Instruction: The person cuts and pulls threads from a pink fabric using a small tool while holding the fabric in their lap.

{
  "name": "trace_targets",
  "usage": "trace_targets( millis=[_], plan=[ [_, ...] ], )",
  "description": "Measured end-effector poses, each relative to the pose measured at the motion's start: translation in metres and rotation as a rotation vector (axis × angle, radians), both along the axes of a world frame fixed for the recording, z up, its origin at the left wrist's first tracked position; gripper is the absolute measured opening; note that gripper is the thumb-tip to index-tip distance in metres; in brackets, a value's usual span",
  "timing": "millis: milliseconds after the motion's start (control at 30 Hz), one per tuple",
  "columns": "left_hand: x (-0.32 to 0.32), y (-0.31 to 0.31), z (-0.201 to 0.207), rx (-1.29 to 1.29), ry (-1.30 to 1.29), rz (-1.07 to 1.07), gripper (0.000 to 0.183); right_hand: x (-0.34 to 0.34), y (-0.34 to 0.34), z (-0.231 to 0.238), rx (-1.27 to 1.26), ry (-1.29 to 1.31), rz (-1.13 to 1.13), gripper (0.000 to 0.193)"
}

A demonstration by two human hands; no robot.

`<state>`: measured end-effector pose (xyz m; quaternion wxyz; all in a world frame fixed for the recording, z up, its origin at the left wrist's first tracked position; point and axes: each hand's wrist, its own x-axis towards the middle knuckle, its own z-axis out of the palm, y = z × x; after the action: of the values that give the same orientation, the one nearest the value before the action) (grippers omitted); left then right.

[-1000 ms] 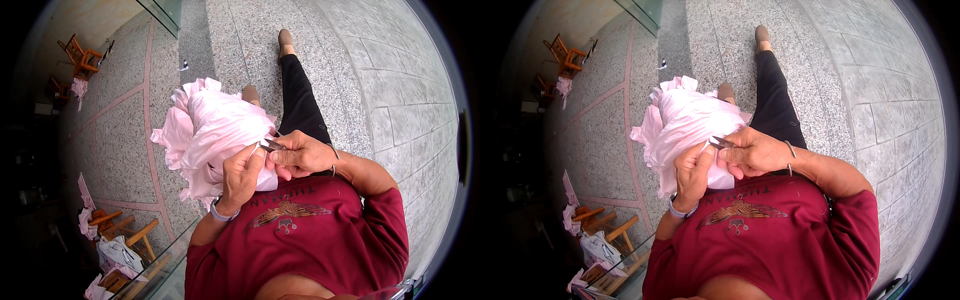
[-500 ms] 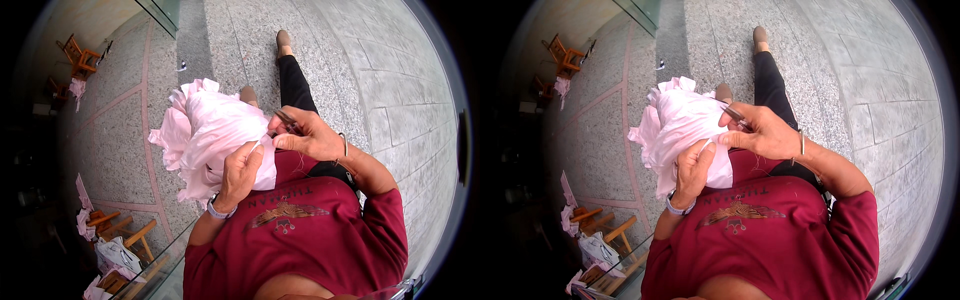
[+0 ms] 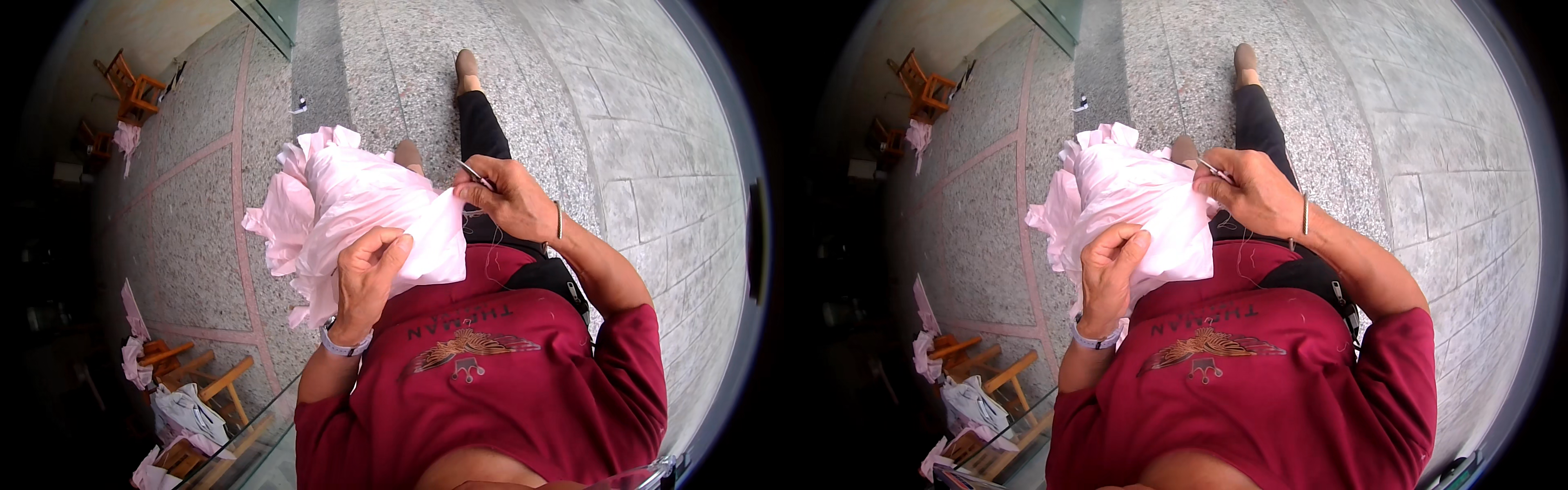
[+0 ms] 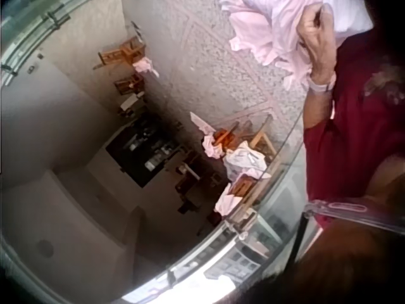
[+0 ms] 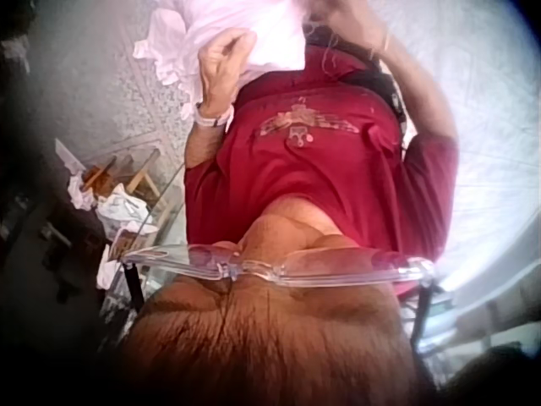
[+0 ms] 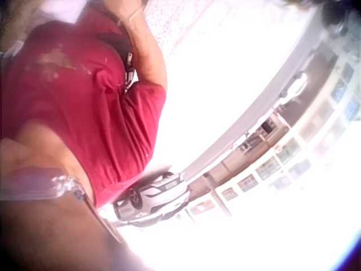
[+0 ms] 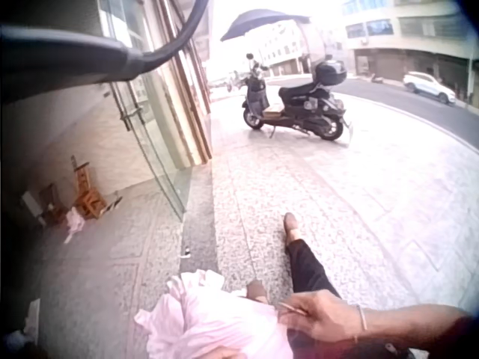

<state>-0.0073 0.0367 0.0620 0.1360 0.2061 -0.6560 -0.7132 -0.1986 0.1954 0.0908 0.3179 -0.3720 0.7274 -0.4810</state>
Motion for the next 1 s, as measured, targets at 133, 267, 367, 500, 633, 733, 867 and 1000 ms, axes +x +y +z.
trace_targets(
  millis=[133, 267, 367, 500, 633, 733, 867, 1000],
  plan=[
    [-0.003, 0.004, -0.006, 0.101, 0.032, 0.085, 0.016, 0.013, 0.006, 0.01, -0.215, 0.213, -0.045, 0.019],
    [-0.001, 0.007, 0.0, 0.186, 0.039, 0.062, 0.019, 0.037, 0.011, 0.043, 0.108, -0.325, 0.249, 0.026],
    [-0.001, 0.009, 0.001, 0.247, 0.069, 0.034, 0.02, 0.047, 0.006, 0.025, 0.156, -0.346, 0.254, 0.022],
    [0.0, 0.008, -0.001, 0.277, 0.088, 0.021, 0.021, 0.049, 0.006, 0.005, 0.068, -0.233, 0.268, 0.022],
    [0.001, 0.01, 0.0, 0.326, 0.082, 0.035, 0.022, 0.048, 0.005, 0.006, 0.088, -0.25, 0.273, 0.023],
    [0.001, 0.01, 0.002, 0.329, 0.088, 0.028, 0.021, 0.049, 0.007, 0.003, 0.078, -0.266, 0.272, 0.023],
    [0.002, 0.01, -0.003, 0.324, 0.079, 0.054, 0.021, 0.049, 0.008, -0.002, 0.051, -0.297, 0.267, 0.024],
    [0.001, 0.012, 0.0, 0.342, 0.077, 0.049, 0.021, 0.048, 0.008, -0.002, 0.05, -0.308, 0.265, 0.025]
  ],
)
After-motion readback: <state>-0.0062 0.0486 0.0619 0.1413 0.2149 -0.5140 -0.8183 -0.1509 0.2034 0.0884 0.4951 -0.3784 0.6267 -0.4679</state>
